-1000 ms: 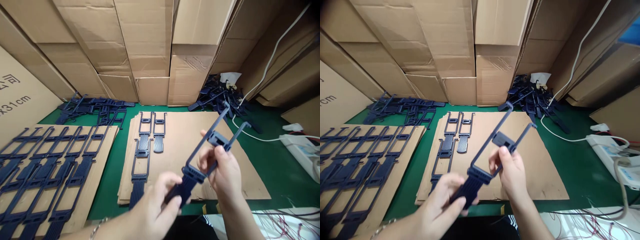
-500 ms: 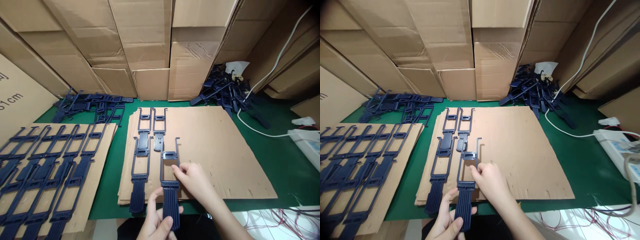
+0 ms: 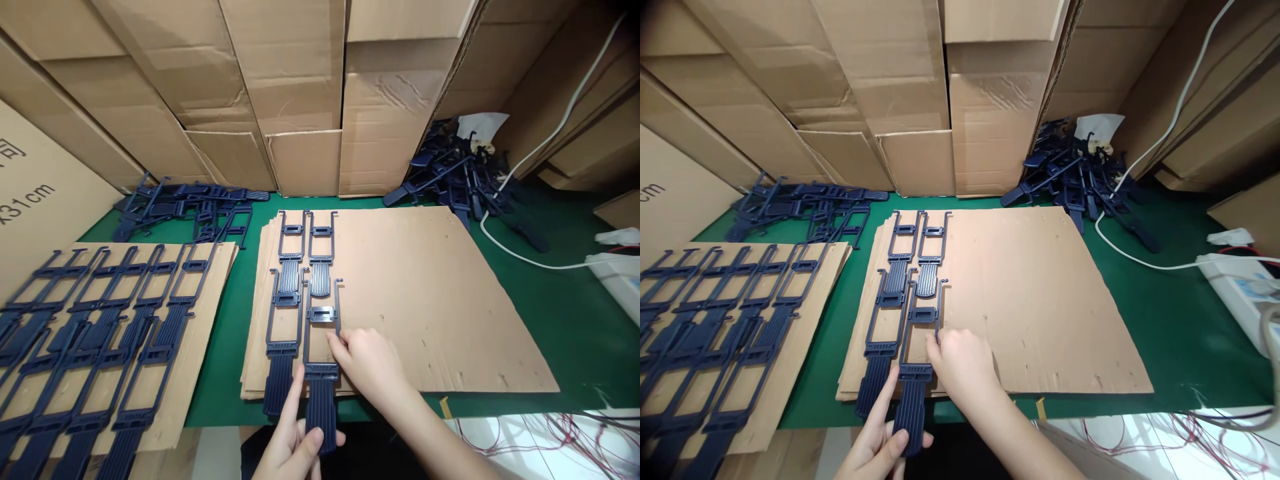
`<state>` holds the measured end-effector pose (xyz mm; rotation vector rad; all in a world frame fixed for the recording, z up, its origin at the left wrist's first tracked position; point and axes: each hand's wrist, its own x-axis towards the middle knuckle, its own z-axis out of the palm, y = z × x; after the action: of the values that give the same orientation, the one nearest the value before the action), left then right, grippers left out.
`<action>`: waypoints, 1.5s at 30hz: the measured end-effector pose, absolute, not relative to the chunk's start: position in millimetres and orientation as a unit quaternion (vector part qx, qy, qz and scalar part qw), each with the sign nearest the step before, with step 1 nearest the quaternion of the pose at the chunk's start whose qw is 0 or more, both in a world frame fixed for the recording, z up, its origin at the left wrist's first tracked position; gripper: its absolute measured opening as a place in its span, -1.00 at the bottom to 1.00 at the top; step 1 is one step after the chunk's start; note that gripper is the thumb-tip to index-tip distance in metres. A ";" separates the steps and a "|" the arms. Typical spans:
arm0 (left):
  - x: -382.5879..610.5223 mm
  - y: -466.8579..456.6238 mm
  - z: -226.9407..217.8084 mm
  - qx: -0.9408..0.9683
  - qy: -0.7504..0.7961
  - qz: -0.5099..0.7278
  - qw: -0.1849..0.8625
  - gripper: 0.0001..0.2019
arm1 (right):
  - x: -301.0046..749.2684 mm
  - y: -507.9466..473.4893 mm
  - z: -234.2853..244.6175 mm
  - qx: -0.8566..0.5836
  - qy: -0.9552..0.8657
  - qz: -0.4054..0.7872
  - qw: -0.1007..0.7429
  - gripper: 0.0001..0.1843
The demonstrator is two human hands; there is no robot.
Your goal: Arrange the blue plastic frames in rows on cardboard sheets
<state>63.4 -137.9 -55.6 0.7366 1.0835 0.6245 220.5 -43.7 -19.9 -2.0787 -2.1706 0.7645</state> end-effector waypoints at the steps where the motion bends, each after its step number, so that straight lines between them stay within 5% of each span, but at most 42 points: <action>1: 62.9 -137.1 -55.4 0.336 0.496 0.285 0.748 -0.10 | 220.0 -43.1 -19.5 -0.670 -0.700 0.246 0.017 -0.49; 25: 64.4 -134.9 -46.4 0.345 0.534 0.226 0.738 0.05 | 217.0 -30.2 -18.9 -0.677 -0.697 0.236 -0.011 -0.42; 45: 52.8 -137.9 -57.4 0.322 0.553 0.276 0.717 -0.03 | 216.3 -25.6 -20.9 -0.680 -0.695 0.233 -0.022 -0.46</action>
<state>52.8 -137.9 -57.4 0.7134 1.2238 0.6115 216.3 -25.6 -20.9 -2.1658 -2.2151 0.7421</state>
